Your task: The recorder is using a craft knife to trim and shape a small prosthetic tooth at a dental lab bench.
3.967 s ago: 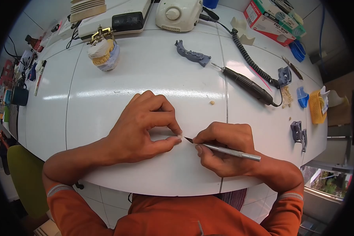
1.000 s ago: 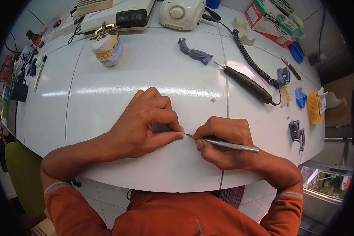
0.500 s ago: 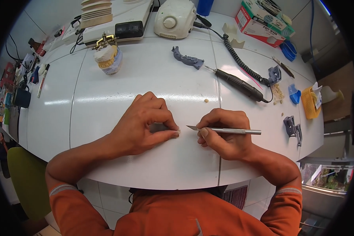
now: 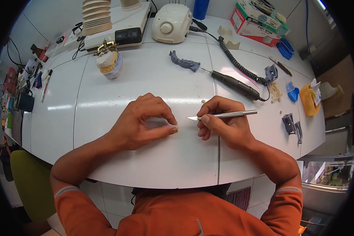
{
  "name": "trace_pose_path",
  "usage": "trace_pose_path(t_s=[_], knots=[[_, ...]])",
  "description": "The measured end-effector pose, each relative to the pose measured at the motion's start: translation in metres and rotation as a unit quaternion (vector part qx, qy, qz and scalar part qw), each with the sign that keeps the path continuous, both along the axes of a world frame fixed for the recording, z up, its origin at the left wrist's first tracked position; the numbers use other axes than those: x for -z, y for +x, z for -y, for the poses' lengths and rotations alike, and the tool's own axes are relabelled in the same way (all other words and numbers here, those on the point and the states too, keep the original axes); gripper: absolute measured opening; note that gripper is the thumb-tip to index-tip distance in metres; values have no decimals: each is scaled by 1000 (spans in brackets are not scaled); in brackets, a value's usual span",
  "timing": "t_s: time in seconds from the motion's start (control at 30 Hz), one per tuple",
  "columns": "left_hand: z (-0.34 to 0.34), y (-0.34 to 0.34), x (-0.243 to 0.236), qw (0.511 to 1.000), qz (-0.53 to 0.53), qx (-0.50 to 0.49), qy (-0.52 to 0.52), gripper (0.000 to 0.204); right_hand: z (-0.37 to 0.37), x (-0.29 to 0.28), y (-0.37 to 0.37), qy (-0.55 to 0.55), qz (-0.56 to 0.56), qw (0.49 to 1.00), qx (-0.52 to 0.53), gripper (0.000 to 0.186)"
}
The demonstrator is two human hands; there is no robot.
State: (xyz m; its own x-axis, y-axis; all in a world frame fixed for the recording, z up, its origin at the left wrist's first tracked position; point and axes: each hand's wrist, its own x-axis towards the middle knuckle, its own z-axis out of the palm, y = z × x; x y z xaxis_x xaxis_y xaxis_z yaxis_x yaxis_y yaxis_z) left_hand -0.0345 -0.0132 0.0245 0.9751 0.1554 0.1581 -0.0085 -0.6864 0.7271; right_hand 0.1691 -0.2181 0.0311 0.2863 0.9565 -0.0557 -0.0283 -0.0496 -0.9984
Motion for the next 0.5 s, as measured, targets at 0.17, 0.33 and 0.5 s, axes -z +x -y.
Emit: trace_pose_path(t_s=[0.17,0.33,0.5], knots=[[-4,1,-2,919,7,0,-395,15,0,3,8,8,-84,996,3,21],[-22,6,18,897,46,-17,-440,15,-3,10,9,26,-101,994,9,23],[-22,10,22,891,88,-6,-446,15,-4,13,17,76,-80,994,17,23]])
